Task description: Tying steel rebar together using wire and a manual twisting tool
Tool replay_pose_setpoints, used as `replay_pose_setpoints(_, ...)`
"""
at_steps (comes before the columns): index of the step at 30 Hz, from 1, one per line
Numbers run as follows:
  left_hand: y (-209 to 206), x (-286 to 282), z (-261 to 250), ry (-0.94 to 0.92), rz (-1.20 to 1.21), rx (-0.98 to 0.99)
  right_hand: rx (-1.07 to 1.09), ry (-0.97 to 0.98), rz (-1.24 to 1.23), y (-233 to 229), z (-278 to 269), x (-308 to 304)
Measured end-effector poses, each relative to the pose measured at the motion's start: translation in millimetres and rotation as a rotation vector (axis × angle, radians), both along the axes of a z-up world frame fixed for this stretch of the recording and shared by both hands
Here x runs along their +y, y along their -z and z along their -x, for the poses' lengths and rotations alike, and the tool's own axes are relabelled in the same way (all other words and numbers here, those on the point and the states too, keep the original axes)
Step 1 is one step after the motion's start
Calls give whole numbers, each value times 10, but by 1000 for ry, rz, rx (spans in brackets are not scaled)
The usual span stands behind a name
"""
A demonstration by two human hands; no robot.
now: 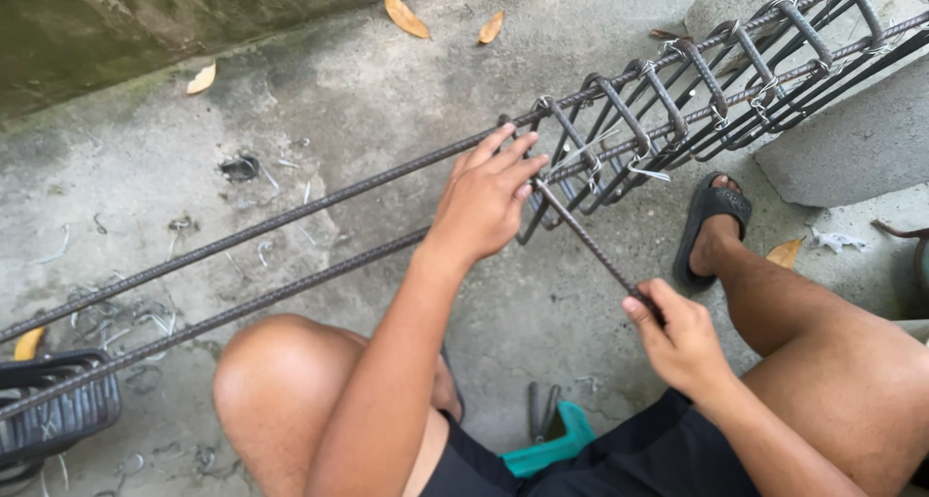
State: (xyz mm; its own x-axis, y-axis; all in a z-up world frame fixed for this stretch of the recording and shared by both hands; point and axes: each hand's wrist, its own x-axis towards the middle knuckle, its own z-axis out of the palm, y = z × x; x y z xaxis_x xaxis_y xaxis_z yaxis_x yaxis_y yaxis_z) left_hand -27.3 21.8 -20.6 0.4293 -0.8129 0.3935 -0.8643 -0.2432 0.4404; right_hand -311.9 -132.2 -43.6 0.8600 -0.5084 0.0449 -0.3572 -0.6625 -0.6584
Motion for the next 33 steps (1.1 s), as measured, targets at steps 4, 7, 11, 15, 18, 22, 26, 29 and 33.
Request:
replay_pose_setpoints(4,-51,-2,52,-27,-12,46,-24,-29,168,-294,-49,-138)
replay_pose_setpoints(7,-49,-40,128,-80,33,59,61,20,-63,-506,-136,-195)
replay_pose_setpoints(11,-14,-123,223,-190,75,-113,200,160,-931,-522,-132,-536)
replay_pose_setpoints(15,13,-144,201,-207,75,-122,238,95,-1143,-610,0,-612)
replay_pose_setpoints(18,49,-153,207,-214,18,-100,181,154,-1229,-544,169,-480)
replay_pose_setpoints(22,75,-170,200,-222,11,-124,21,304,-1351,-418,346,-37)
replay_pose_setpoints(26,21,-152,197,-173,-60,-36,-172,375,-1222,-399,424,289)
replay_pose_setpoints(29,-43,-115,274,-181,138,11,-334,168,-659,-350,465,278)
replay_pose_setpoints(33,-45,-185,341,-184,236,-4,-392,209,-554,-312,451,92)
